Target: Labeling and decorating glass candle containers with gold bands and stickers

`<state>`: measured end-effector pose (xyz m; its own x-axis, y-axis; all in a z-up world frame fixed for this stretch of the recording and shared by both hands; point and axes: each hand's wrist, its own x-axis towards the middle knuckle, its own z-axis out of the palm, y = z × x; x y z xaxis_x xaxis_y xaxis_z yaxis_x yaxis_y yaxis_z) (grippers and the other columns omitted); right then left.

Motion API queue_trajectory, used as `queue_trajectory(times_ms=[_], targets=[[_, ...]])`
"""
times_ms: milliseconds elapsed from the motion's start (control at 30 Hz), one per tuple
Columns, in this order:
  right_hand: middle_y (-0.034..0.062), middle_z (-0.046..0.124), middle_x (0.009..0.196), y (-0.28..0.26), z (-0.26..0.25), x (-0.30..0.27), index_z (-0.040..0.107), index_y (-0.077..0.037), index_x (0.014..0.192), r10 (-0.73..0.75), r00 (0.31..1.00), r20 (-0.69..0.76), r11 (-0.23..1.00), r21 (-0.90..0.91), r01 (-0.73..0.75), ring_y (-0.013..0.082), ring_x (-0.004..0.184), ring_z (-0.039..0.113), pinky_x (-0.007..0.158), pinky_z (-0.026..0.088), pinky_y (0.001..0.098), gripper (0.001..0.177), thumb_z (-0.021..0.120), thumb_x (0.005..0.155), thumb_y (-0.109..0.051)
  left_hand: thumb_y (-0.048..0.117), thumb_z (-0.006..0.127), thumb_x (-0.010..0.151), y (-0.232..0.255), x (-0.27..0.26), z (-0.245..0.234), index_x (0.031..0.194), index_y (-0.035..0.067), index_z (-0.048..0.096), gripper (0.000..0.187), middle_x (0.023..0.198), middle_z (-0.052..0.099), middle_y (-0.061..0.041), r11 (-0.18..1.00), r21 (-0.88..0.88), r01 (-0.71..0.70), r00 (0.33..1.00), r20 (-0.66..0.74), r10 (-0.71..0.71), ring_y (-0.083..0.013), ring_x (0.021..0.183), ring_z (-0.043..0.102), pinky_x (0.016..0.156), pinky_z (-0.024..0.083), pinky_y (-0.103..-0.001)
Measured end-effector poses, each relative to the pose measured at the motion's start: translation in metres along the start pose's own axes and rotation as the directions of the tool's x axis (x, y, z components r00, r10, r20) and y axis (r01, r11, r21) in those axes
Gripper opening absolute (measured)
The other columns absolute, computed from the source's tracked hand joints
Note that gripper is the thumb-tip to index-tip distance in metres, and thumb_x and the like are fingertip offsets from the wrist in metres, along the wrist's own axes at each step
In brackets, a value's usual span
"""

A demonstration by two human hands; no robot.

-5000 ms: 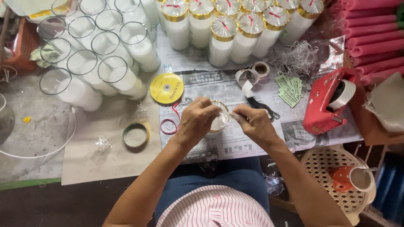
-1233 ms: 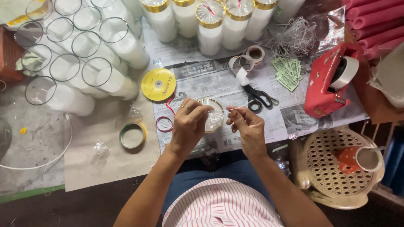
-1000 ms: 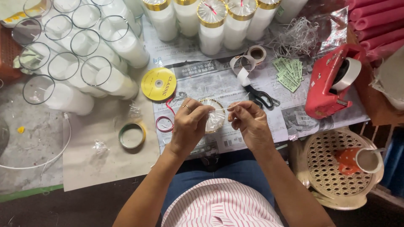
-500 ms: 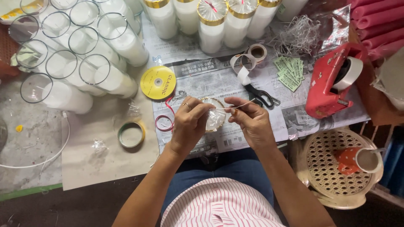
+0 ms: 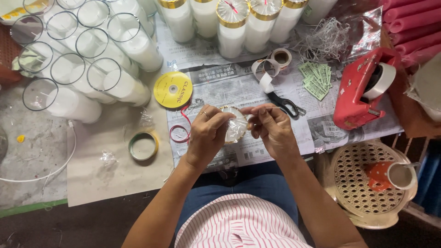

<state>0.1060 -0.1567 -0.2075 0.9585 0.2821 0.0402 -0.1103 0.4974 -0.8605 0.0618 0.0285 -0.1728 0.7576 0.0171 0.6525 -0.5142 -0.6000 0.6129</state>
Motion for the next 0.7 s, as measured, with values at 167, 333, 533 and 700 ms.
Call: queue_trajectory(times_ms=[167, 333, 533, 700], targets=[[0.0154, 0.067, 0.070, -0.004, 0.011, 0.016, 0.063, 0.001, 0.096, -0.032, 0.999, 0.014, 0.996, -0.088, 0.033, 0.0185, 0.055, 0.067, 0.043, 0.051, 0.0229, 0.024, 0.057, 0.107, -0.019, -0.004, 0.064, 0.092, 0.002, 0.001, 0.000, 0.094, 0.010, 0.075, 0.018, 0.072, 0.058, -0.005, 1.000, 0.003, -0.006, 1.000, -0.001, 0.006, -0.0257, 0.069, 0.060, 0.065, 0.054, -0.035], [0.0123, 0.057, 0.056, -0.005, 0.011, 0.012, 0.067, 0.003, 0.093, -0.135, 0.991, -0.026, 0.949, -0.290, 0.121, 0.0162, 0.048, 0.057, 0.044, 0.052, 0.0250, 0.019, 0.058, 0.106, -0.007, -0.004, 0.065, 0.091, 0.005, 0.001, 0.000, 0.091, 0.011, 0.075, 0.018, 0.072, 0.059, -0.005, 0.996, 0.089, -0.027, 0.999, -0.017, 0.029, -0.0257, 0.068, 0.060, 0.065, 0.054, -0.035], [0.0113, 0.073, 0.080, 0.029, -0.029, -0.029, 0.065, -0.007, 0.107, 0.391, 0.908, -0.151, 0.900, 0.272, -0.342, 0.0208, 0.071, 0.071, 0.062, 0.060, 0.0311, 0.011, 0.063, 0.101, -0.016, -0.001, 0.066, 0.092, 0.004, 0.007, 0.001, 0.090, 0.011, 0.071, 0.013, 0.074, 0.059, -0.007, 0.990, 0.133, -0.048, 0.997, 0.062, 0.040, -0.0290, 0.073, 0.062, 0.065, 0.055, -0.037], [-0.0031, 0.070, 0.089, 0.066, -0.024, -0.079, 0.070, -0.012, 0.107, 0.629, 0.774, 0.072, 0.522, 0.698, -0.489, 0.0117, 0.078, 0.061, 0.066, 0.049, 0.0189, 0.012, 0.063, 0.098, -0.008, -0.002, 0.067, 0.091, 0.006, 0.009, 0.022, 0.086, 0.011, 0.070, 0.014, 0.073, 0.059, -0.005, 0.982, 0.127, -0.142, 0.986, 0.102, 0.129, -0.0259, 0.070, 0.061, 0.063, 0.054, -0.035]])
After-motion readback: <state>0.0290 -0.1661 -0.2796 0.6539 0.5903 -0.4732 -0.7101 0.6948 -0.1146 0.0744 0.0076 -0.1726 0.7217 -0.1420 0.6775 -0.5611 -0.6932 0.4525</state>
